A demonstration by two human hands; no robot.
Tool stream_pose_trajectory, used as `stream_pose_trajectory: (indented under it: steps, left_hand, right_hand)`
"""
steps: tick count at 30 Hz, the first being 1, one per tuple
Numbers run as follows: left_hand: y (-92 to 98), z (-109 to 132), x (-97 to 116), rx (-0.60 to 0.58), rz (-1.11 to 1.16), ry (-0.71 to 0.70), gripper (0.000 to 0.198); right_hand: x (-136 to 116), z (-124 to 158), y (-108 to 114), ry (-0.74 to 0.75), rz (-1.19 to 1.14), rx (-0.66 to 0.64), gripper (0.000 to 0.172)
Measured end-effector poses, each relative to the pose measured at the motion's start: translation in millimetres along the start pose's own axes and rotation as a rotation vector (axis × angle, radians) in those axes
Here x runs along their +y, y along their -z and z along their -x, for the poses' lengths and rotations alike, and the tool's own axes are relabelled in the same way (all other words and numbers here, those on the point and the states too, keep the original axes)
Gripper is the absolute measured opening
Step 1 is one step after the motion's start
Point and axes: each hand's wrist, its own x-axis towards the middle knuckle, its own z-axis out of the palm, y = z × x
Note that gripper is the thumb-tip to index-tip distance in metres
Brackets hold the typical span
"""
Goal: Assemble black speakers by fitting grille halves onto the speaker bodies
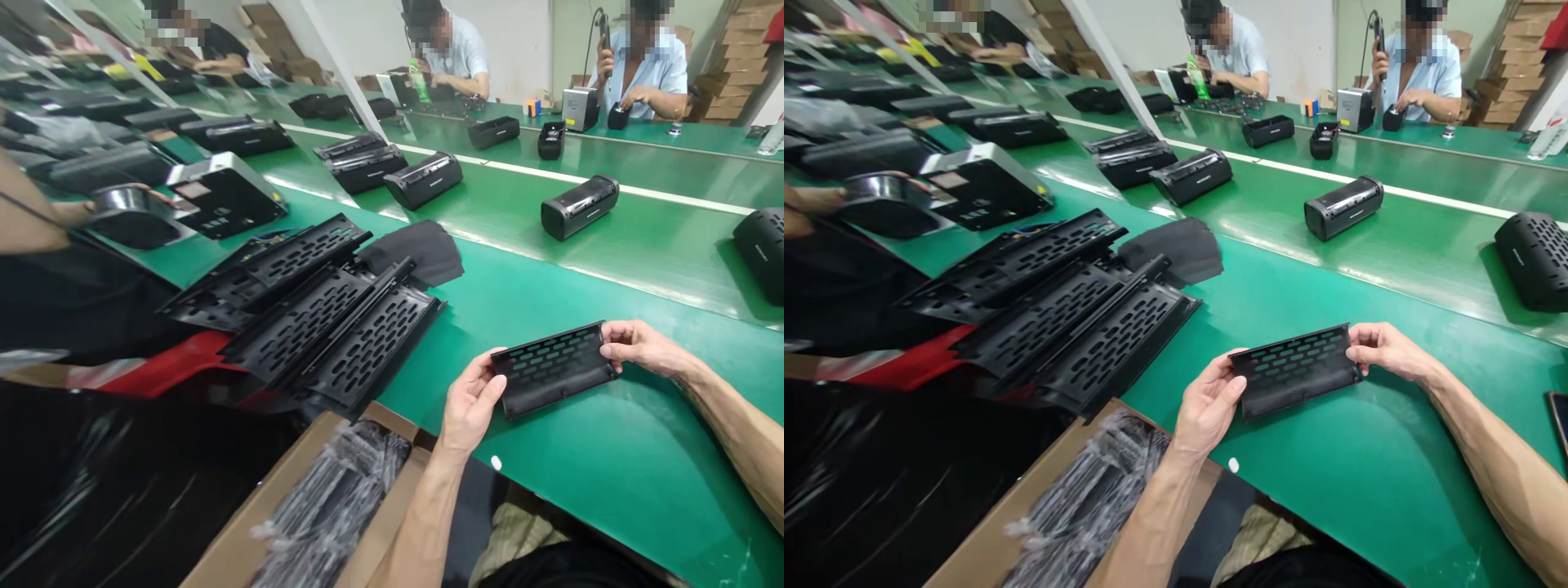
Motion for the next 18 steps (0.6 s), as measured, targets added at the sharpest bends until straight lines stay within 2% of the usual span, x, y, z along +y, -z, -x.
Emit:
stream_pose_trajectory:
  steps: [6,9,13,15,18]
  left_hand:
    - [-2.6,0,-2,-0.033,0.008,0.010,0.053]
    - [-4.2,-1,3,-0.053,0.093,0.081,0.051]
    - [-2.6,-3,13,-0.111,0.350,0.275,0.042]
    - [-4.9,-4,17,-0.148,0.471,0.401,0.044]
    - [-16.8,-2,22,-0.305,0.545,0.602,0.052]
  right_hand:
    - [2,0,0,-0.037,-0.021,0.030,0.049]
    - [6,-1,-1,-0.076,-0.108,0.035,0.050]
    - [10,-2,-1,-0.141,-0.293,0.016,0.049]
    - [8,-2,-2,-0.156,-0.324,-0.021,0.046]
    - [-3,-3,-6,-0.190,-0.297,-0.109,0.045]
